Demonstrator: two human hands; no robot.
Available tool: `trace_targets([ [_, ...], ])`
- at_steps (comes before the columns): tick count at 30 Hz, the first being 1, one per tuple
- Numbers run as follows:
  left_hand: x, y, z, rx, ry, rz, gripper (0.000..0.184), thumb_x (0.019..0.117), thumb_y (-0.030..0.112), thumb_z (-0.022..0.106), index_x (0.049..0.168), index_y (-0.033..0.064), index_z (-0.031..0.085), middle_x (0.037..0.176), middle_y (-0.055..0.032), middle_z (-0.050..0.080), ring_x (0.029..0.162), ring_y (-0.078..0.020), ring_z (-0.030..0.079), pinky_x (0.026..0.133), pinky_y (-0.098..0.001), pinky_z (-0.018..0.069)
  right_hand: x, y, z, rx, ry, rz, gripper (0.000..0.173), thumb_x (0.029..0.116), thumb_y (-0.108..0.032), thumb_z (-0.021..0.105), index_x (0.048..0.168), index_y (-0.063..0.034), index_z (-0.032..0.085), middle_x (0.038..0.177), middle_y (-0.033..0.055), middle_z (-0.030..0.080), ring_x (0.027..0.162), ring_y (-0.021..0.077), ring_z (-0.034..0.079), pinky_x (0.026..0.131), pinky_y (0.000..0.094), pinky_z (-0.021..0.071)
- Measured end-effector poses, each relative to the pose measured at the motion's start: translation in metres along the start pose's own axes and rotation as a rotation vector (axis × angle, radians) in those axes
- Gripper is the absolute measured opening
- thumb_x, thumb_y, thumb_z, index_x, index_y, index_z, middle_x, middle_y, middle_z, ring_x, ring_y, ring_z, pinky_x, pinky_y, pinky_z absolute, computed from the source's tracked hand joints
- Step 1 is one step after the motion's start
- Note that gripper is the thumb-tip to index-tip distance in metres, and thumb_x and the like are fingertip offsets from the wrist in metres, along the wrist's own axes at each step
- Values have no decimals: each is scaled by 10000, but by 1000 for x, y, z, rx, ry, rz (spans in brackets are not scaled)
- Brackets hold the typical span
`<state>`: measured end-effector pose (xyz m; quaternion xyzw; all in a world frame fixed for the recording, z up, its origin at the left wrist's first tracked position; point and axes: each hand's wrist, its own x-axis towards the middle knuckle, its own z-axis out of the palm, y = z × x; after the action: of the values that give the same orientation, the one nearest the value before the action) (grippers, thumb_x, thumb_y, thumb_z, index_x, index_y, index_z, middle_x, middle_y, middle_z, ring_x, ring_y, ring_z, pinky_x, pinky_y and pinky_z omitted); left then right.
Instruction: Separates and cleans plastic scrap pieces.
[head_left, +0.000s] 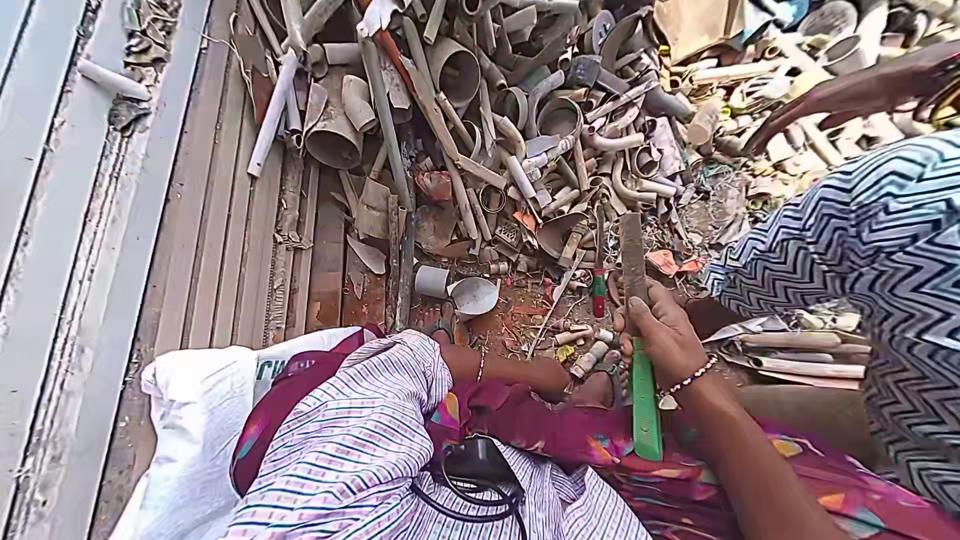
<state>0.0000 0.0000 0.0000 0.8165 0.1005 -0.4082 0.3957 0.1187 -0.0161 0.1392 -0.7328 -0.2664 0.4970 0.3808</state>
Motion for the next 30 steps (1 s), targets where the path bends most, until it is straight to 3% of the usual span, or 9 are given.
trace_targets([
  [3,18,-16,-2,100,77,-42,340,990,59,601,1260,-147,586,1309,-369,560,1263,-544,514,1001,-701,411,-9,18,-5,-36,56,106,336,1109,-63,313,1435,5,360,725,-9,530,446,20,480,442,167,460],
  [6,31,-38,-5,180,109,-178,318,1012,-57,485,1289,-211,512,1343,-402,511,1295,-553,485,1051,-668,394,-19,32,-5,-14,100,177,343,1098,-41,345,1438,4,349,730,-4,541,456,24,499,448,166,471],
  [11,30,-88,-10,228,239,-407,344,1044,-54,421,1344,-210,483,1392,-401,478,1322,-544,464,1081,-629,384,-21,40,0,-35,52,207,421,1096,-33,383,1510,-6,311,795,27,573,466,35,505,450,172,466],
  [13,25,-99,-12,291,172,-570,332,1029,-40,453,1313,-211,475,1333,-370,517,1229,-508,539,970,-601,452,-16,37,0,-67,33,203,407,1101,-49,382,1503,-12,329,795,35,582,471,45,508,458,185,466],
  [15,15,-106,-12,187,115,-660,409,1038,31,496,1366,-205,439,1382,-377,487,1275,-520,517,980,-628,458,-9,34,0,-84,16,190,418,1107,-53,367,1520,-23,312,797,39,596,474,48,504,465,193,462],
  [18,-5,-116,-11,-32,166,-700,424,1049,148,537,1333,-167,530,1436,-338,498,1357,-485,482,1060,-612,432,-2,28,3,-127,-11,176,411,1115,-70,364,1520,-32,310,799,46,599,479,57,502,472,205,460],
  [23,-41,-106,-50,-232,411,-675,337,976,105,634,1219,-128,619,1332,-326,583,1272,-484,553,1004,-650,456,-3,18,9,-159,-52,125,373,1123,-87,352,1493,-40,350,831,64,592,507,82,502,505,230,466],
  [28,-72,-92,-121,-569,822,-476,423,1104,210,381,1259,-129,581,1297,-352,581,1236,-470,570,1027,-632,429,-4,25,3,-234,-34,63,372,1127,-114,342,1485,-18,384,871,93,602,576,111,527,580,274,482],
  [30,-79,-69,-135,-763,1044,-398,459,1114,256,371,1233,-118,609,1291,-337,592,1237,-452,569,1031,-628,421,0,27,-2,-328,-26,-3,417,1124,-130,338,1526,-17,350,989,147,649,689,175,590,706,349,517],
])
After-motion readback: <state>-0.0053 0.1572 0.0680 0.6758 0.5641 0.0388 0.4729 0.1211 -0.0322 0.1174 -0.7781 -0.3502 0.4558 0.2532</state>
